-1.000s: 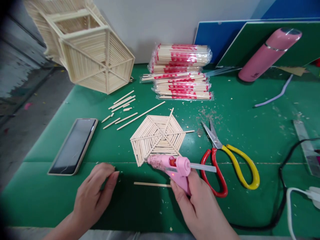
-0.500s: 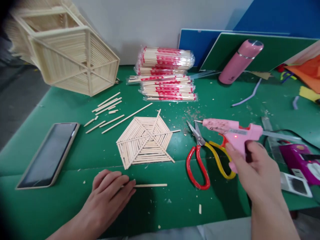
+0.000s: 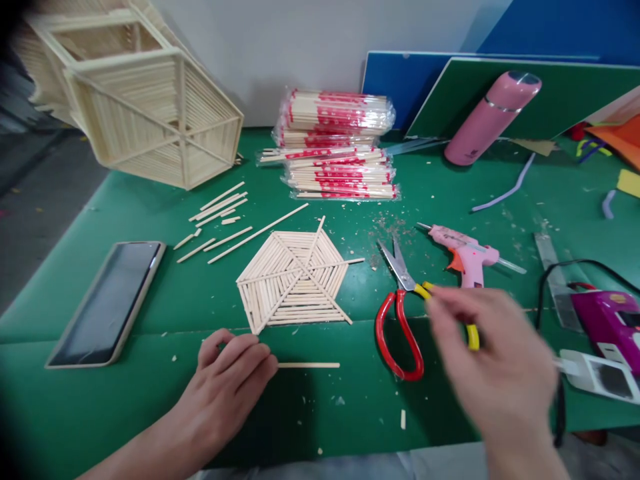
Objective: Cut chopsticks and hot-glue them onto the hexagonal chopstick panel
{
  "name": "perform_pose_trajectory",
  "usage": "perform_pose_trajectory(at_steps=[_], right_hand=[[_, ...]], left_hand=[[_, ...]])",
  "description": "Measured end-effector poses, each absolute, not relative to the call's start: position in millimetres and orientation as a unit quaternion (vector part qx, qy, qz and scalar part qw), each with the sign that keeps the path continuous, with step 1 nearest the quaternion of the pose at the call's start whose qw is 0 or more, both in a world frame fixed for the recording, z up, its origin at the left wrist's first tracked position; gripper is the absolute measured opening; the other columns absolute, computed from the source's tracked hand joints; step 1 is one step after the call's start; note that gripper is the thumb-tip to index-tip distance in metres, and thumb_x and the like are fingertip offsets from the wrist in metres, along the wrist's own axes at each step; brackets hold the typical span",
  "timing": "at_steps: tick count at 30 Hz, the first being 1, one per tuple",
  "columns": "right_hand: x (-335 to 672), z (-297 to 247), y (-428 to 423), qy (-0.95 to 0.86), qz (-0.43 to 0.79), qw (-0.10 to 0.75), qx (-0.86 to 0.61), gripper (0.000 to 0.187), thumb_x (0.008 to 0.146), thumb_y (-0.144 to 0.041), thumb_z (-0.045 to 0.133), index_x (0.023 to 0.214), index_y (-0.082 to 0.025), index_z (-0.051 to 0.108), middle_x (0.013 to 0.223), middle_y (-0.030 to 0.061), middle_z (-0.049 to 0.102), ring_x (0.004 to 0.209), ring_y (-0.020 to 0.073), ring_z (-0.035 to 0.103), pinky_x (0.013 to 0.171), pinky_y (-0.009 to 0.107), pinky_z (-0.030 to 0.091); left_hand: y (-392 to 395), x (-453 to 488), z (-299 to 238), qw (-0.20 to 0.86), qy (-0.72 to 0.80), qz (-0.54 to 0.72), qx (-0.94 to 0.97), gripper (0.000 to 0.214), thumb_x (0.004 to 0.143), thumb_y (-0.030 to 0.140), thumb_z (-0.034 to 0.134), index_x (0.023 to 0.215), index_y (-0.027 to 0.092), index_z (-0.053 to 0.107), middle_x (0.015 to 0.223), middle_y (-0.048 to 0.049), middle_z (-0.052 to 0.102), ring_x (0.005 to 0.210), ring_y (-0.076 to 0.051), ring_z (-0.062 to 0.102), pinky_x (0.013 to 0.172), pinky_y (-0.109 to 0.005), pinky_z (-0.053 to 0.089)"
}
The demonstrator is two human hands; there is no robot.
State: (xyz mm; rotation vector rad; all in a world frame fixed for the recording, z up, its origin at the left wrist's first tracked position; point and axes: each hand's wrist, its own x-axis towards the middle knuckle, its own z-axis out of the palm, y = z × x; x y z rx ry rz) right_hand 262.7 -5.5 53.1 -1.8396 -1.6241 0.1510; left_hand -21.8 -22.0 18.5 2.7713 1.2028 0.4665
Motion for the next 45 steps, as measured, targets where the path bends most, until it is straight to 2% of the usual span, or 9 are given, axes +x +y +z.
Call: perform_pose_trajectory(at_steps=[1,3,6,9,14,18,21,33,45], right_hand=[[245.0,54.1,-8.9,-0.698,0.073,0.328,-0.632,0.012,0.078,-0.025,0.055,0.089,-0.026,0.058,0.084,0.0033,0.056,0.075,0.0178,0.054,0.064,0.031,0.042],[212.5,53.1,-12.8,-0.813,0.156,0.257,-0.499,0.014,0.077,-0.019,0.056,0.089,-0.023,0.061,0.075,0.0013,0.057,0.066,0.0127,0.052,0.056,0.025,0.041],[180.4,45.5,-14.1,-0.849,0.171,0.215,-0.451,0.014,0.081,-0.017,0.050,0.082,-0.021,0.064,0.066,0.0005,0.056,0.060,0.0114,0.047,0.053,0.025,0.036],[168.0,37.1,-13.8,-0.858,0.149,0.197,-0.450,0.017,0.083,-0.017,0.048,0.076,-0.020,0.064,0.064,0.0003,0.056,0.060,0.0118,0.045,0.053,0.026,0.033],[167.0,32.4,-9.1,-0.865,0.172,0.165,-0.441,0.016,0.084,-0.018,0.047,0.078,-0.021,0.062,0.068,0.0005,0.056,0.065,0.0132,0.046,0.056,0.027,0.033],[175.7,33.4,2.5,-0.853,0.196,0.166,-0.455,0.018,0.085,-0.018,0.045,0.081,-0.019,0.063,0.072,0.0030,0.057,0.069,0.0145,0.047,0.060,0.028,0.036],[182.0,32.5,10.0,-0.838,0.203,0.188,-0.471,0.018,0.084,-0.019,0.046,0.084,-0.018,0.063,0.076,0.0046,0.058,0.071,0.0150,0.048,0.062,0.029,0.038],[166.9,25.8,13.9,-0.843,0.217,0.170,-0.461,0.019,0.085,-0.017,0.044,0.081,-0.018,0.063,0.075,0.0037,0.057,0.073,0.0151,0.047,0.064,0.029,0.037],[168.0,24.7,15.9,-0.849,0.199,0.160,-0.463,0.019,0.084,-0.016,0.046,0.085,-0.020,0.064,0.075,0.0035,0.058,0.072,0.0151,0.046,0.064,0.028,0.037]], left_hand=[[-21.1,-21.2,20.2,0.046,0.392,0.154,0.906,0.026,0.087,0.010,0.031,0.083,0.015,0.056,0.076,-0.0034,0.055,0.079,-0.018,0.047,0.080,-0.040,0.028],[-19.2,-19.6,25.5,0.052,0.387,0.151,0.908,0.024,0.087,0.012,0.033,0.083,0.015,0.056,0.076,-0.0035,0.055,0.080,-0.018,0.047,0.080,-0.041,0.027],[-16.9,-17.1,33.9,0.054,0.382,0.139,0.912,0.025,0.087,0.011,0.032,0.084,0.015,0.056,0.077,-0.0032,0.054,0.079,-0.018,0.046,0.079,-0.041,0.027],[-16.3,-16.2,37.6,0.047,0.380,0.136,0.914,0.025,0.087,0.010,0.032,0.083,0.015,0.056,0.075,-0.0025,0.053,0.077,-0.018,0.046,0.077,-0.040,0.027],[-14.7,-18.7,34.0,0.077,0.396,0.145,0.903,0.023,0.086,0.012,0.034,0.081,0.017,0.056,0.073,-0.0009,0.054,0.076,-0.017,0.048,0.078,-0.040,0.027],[-8.3,-28.5,30.7,0.080,0.470,0.219,0.851,0.013,0.083,0.013,0.043,0.086,0.018,0.055,0.082,-0.0021,0.059,0.081,-0.017,0.051,0.078,-0.038,0.031],[-4.7,-37.9,25.8,0.075,0.502,0.253,0.824,0.016,0.080,0.010,0.046,0.092,0.017,0.054,0.092,-0.0059,0.059,0.088,-0.019,0.052,0.078,-0.038,0.034],[-5.9,-41.8,9.9,0.103,0.502,0.253,0.821,0.018,0.078,0.008,0.048,0.093,0.017,0.053,0.095,-0.0072,0.058,0.089,-0.019,0.052,0.081,-0.039,0.037],[-6.2,-37.4,14.3,0.069,0.514,0.235,0.822,0.014,0.077,0.012,0.052,0.089,0.017,0.055,0.091,-0.0060,0.062,0.088,-0.021,0.054,0.079,-0.041,0.035]])
